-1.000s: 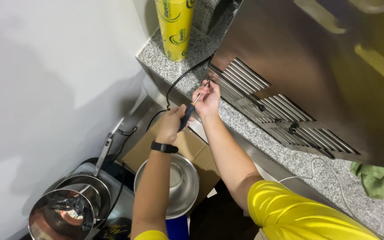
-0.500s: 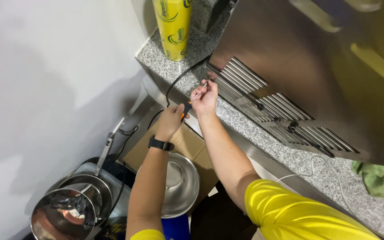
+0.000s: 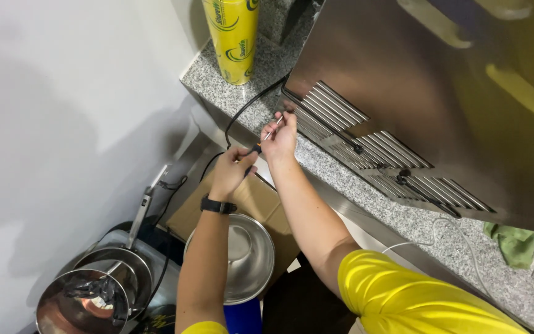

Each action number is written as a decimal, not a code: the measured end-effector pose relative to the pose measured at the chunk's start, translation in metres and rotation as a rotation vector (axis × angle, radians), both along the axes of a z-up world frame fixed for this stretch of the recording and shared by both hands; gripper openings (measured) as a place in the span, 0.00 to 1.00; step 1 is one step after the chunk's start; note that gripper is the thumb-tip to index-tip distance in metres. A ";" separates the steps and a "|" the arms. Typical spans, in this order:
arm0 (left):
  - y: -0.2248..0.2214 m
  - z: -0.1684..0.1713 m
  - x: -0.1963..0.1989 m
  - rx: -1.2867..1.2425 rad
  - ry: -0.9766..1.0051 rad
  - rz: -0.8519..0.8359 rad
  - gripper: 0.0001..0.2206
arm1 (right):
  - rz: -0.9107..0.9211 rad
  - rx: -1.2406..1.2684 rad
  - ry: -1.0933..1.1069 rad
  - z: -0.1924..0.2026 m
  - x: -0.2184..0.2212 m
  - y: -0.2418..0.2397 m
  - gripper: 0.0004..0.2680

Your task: Unscrewing and removing the back panel of a stainless steel machine using a screwdriver

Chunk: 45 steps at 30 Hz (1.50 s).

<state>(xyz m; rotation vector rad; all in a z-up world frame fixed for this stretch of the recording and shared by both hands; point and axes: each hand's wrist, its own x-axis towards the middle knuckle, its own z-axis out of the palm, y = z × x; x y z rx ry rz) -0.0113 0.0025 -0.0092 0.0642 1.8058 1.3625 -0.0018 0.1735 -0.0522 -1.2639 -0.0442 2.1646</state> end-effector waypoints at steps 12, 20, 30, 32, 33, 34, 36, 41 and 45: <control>-0.001 0.021 0.002 0.178 -0.350 0.110 0.18 | 0.005 0.054 -0.014 0.041 0.002 -0.012 0.03; -0.003 0.012 0.002 0.181 -0.296 0.131 0.19 | 0.005 0.058 0.177 -0.007 0.013 -0.005 0.03; 0.006 0.007 0.000 -0.224 0.201 -0.140 0.18 | 0.088 -0.125 0.414 0.019 0.023 0.004 0.04; 0.005 0.028 0.004 -0.201 0.267 -0.086 0.17 | 0.096 -0.124 0.414 0.016 0.025 0.006 0.05; 0.003 0.039 0.006 -0.179 0.334 -0.028 0.17 | 0.108 -0.125 0.414 0.015 0.025 0.005 0.05; 0.003 0.044 0.009 -0.182 0.335 -0.027 0.17 | 0.109 -0.128 0.415 0.016 0.025 0.004 0.05; 0.005 0.052 0.014 -0.213 0.415 -0.026 0.15 | 0.102 -0.141 0.429 0.018 0.026 0.003 0.05; 0.006 0.070 0.024 -0.234 0.536 -0.025 0.13 | 0.065 -0.174 0.468 0.003 0.025 0.009 0.05; 0.006 0.081 0.030 -0.255 0.556 -0.028 0.13 | 0.066 -0.178 0.480 0.007 0.026 0.009 0.04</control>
